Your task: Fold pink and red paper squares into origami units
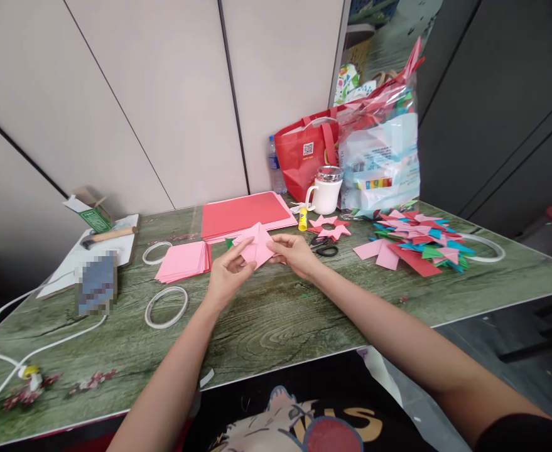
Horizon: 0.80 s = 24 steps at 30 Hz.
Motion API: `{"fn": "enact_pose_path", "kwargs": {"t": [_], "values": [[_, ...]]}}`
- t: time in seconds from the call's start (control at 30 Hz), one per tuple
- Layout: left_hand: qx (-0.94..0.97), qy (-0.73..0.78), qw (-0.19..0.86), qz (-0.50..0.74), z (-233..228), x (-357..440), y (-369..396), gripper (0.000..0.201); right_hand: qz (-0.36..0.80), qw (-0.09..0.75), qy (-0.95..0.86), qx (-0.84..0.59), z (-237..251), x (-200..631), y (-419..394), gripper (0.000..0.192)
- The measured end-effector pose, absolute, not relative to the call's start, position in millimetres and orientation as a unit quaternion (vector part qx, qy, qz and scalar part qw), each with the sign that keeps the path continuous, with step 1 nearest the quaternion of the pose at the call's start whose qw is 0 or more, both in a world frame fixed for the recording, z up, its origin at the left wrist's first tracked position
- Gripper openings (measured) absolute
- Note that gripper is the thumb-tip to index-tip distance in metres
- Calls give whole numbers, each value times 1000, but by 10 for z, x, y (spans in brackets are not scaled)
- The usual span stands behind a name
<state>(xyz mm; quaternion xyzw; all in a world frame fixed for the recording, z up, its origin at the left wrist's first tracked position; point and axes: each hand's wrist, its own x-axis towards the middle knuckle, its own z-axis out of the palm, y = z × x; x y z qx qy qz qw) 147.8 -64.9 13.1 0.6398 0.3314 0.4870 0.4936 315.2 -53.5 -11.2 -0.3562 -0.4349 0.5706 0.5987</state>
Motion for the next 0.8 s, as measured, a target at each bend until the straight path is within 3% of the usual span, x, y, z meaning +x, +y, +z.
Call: {"fn": "enact_pose_path", "kwargs": {"t": [0.23,0.43,0.67,0.8], "values": [[592,424,439,526,87,1436,-581,30,549,584,-470,-370,-66,3133,-583,31],[620,424,424,505,76,1434,-577,24,523,594,-481,-378,-51,3133,-593,35],[582,387,494,517,93,1467,-602,55,504,570,-518,-390,-27,3129,-613,28],[574,405,514,492,56,1471,-595,33,501,546,-551,-383,-27,3118,-636,26]]}}
